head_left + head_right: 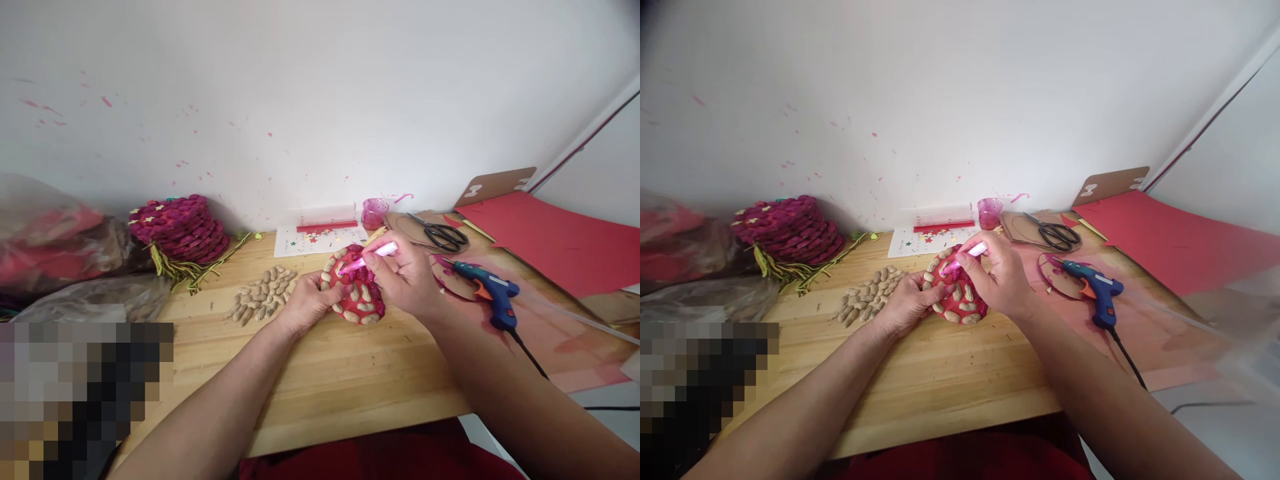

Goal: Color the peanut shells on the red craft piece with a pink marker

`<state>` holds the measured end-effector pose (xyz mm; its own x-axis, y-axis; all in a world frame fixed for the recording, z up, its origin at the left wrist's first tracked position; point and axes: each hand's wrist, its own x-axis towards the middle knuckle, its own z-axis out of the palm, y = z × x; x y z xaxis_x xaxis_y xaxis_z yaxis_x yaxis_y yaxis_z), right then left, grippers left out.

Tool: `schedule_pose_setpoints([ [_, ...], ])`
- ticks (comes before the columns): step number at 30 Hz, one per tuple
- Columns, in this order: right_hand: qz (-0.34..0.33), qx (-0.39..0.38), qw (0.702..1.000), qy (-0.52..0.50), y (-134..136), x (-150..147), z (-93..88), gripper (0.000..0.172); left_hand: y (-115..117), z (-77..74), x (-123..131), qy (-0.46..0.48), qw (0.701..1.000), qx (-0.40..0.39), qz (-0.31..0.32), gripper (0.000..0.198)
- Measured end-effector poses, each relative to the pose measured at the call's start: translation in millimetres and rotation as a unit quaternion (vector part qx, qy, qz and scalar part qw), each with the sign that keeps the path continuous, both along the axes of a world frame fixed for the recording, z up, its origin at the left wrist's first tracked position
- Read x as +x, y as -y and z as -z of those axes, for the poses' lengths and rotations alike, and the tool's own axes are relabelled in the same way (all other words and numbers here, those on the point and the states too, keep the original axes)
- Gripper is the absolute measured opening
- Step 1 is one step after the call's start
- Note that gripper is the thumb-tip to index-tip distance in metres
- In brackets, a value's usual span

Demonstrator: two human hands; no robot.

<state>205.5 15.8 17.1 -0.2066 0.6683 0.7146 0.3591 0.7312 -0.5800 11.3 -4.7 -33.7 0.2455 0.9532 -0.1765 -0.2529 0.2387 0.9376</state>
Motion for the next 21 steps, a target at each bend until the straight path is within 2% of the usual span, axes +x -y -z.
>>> schedule_pose_setpoints([
  [3,0.032,0.001,0.999,-0.028,-2.4,2.1,1.1,0.007,0.2,0.0,-0.1,0.003,1.000,0.008,0.004,0.049],
  [8,-0.001,-0.034,0.999,-0.031,-2.8,3.7,-0.8,0.008,1.6,-2.2,-0.5,-0.043,0.999,0.031,-0.002,0.043],
  [12,0.034,0.006,0.999,-0.009,-0.1,3.6,-3.7,0.007,2.8,-3.7,-0.7,-0.049,0.998,0.045,-0.002,0.040],
  [15,0.025,0.010,1.000,-0.013,4.2,2.2,-4.9,0.007,3.9,-4.5,-0.7,-0.069,0.996,0.052,-0.007,0.042],
  [18,0.024,0.019,0.999,0.044,9.3,-0.9,-7.8,0.007,4.7,-5.0,-0.2,-0.077,0.995,0.059,-0.010,0.043],
  [21,0.052,0.058,0.995,0.067,10.7,-3.0,-11.4,0.006,5.1,-5.8,0.9,-0.068,0.995,0.066,-0.020,0.041],
])
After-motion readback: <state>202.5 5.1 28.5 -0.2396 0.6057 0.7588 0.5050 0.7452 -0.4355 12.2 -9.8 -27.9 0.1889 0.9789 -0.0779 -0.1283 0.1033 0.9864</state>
